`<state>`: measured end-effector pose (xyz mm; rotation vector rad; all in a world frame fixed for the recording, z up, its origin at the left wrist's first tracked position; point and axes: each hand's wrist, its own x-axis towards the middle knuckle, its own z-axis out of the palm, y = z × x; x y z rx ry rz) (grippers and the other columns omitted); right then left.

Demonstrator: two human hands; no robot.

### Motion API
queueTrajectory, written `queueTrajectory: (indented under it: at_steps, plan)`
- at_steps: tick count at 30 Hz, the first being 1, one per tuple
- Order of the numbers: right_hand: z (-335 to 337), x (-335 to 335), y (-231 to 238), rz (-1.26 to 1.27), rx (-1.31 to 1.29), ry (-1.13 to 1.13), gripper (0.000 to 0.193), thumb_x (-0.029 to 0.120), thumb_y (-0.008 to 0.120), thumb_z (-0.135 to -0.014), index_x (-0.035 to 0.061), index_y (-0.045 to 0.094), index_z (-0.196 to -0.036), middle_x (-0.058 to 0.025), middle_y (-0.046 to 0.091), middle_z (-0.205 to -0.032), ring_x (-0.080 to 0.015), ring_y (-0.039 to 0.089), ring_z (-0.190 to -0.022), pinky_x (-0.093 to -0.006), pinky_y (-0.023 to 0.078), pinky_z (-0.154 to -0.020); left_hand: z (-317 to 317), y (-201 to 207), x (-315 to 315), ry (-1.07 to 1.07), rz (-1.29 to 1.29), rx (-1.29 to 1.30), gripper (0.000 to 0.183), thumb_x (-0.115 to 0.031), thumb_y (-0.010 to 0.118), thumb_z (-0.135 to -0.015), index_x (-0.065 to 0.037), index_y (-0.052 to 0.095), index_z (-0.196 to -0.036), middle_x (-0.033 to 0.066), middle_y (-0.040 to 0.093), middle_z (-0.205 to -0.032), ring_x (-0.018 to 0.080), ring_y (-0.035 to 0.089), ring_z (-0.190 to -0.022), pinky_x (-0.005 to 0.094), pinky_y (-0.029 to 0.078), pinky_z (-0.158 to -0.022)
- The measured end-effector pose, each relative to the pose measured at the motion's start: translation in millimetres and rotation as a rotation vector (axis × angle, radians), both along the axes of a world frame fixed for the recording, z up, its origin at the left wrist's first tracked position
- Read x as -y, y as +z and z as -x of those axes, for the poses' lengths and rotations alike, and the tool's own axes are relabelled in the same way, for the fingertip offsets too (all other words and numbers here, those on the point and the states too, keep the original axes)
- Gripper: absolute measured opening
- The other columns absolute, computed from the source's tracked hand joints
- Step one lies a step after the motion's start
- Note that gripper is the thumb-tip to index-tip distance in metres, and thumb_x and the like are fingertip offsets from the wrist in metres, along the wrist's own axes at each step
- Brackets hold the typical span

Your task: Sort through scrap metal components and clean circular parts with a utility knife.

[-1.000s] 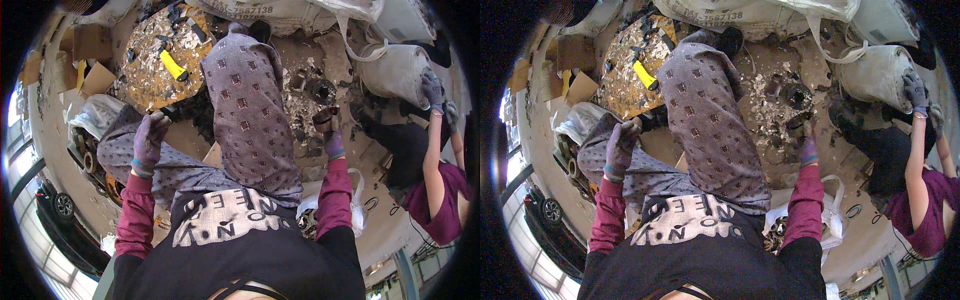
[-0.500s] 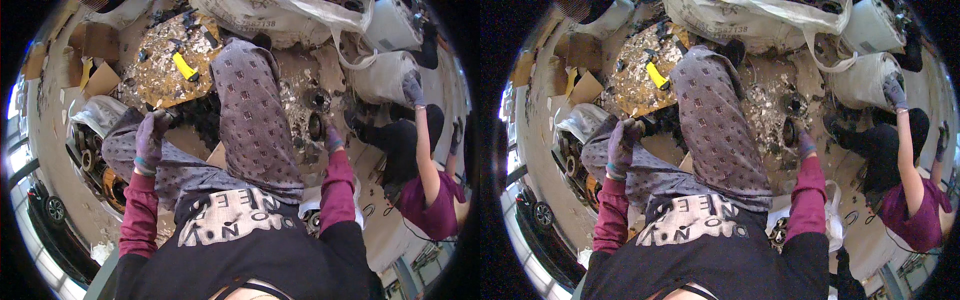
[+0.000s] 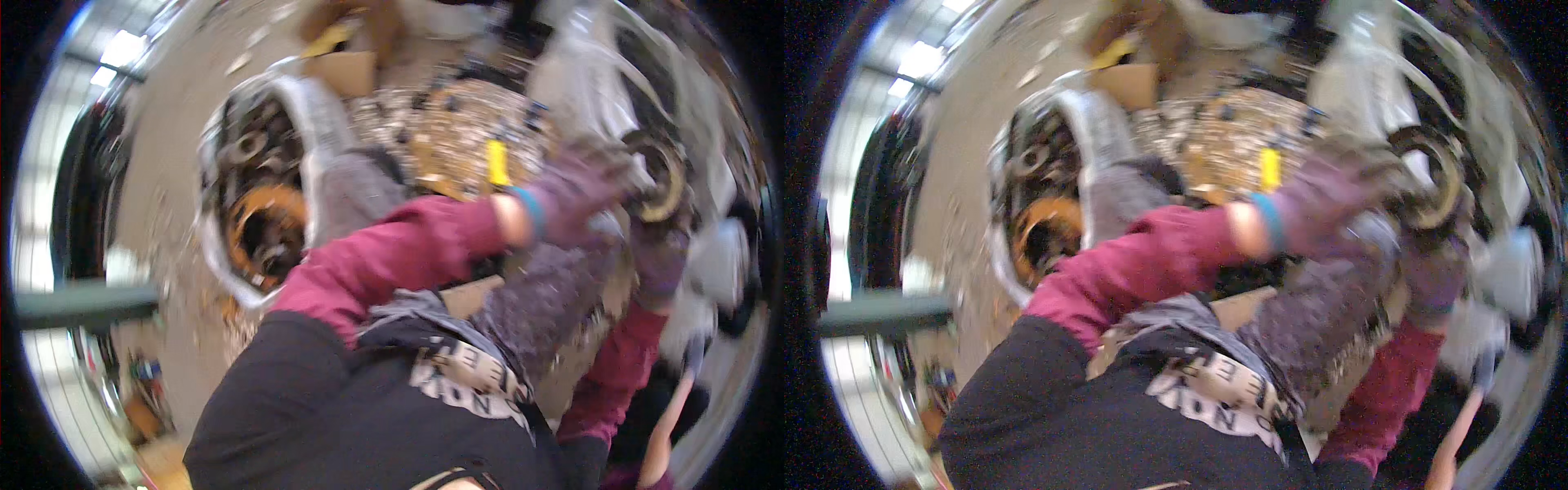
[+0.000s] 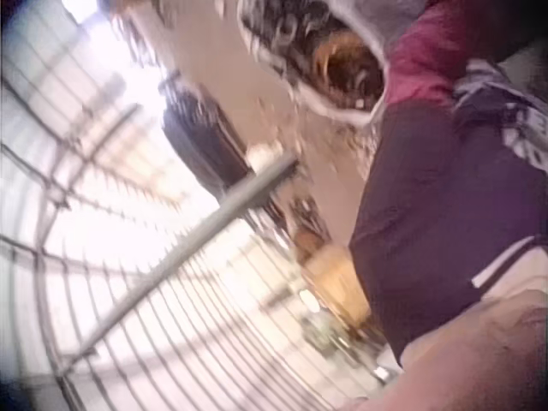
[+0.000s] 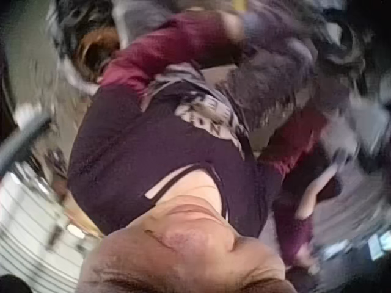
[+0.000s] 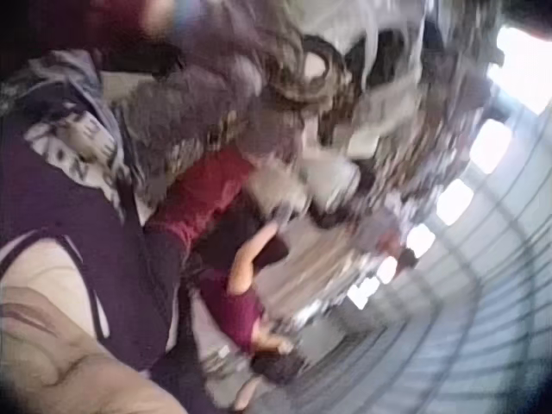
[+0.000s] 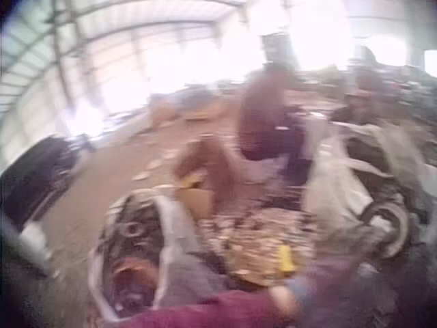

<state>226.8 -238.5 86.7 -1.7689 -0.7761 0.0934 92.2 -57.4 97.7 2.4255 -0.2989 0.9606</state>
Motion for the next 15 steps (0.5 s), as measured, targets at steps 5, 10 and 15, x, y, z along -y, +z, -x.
queueTrajectory:
  at_steps: [5,10,15]
  plan:
    - [34,-99,-3,-0.146,-0.237,0.530,0.064,0.031,0.056,-0.089,0.0015,0.031,-0.140,-0.0138,0.042,-0.140,-0.0273,0.041,-0.129,-0.0399,0.029,-0.110,58,-14,-72,0.438,-0.216,-0.020,0.046,-0.031,0.072,-0.063,-0.019,0.060,-0.106,0.0055,0.060,-0.107,0.0260,0.052,-0.114,0.0512,0.023,-0.108]
    - [16,-106,-7,-0.360,-0.516,0.719,0.062,0.032,0.048,-0.091,0.0012,0.030,-0.142,-0.0141,0.035,-0.146,-0.0279,0.032,-0.136,-0.0385,0.025,-0.112,209,-25,-190,0.739,-0.028,-0.085,0.042,-0.032,0.078,-0.065,-0.007,0.065,-0.095,0.0142,0.063,-0.090,0.0326,0.060,-0.086,0.0400,0.047,-0.078]
    - [-63,9,-77,-0.065,-0.420,0.071,0.043,0.020,0.046,-0.095,-0.0011,0.046,-0.132,-0.0131,0.049,-0.135,-0.0273,0.043,-0.128,-0.0394,0.035,-0.105,386,-67,-232,1.224,0.000,-0.846,0.060,-0.048,0.068,-0.074,-0.007,0.061,-0.118,0.0156,0.062,-0.114,0.0325,0.054,-0.112,0.0409,0.039,-0.099]
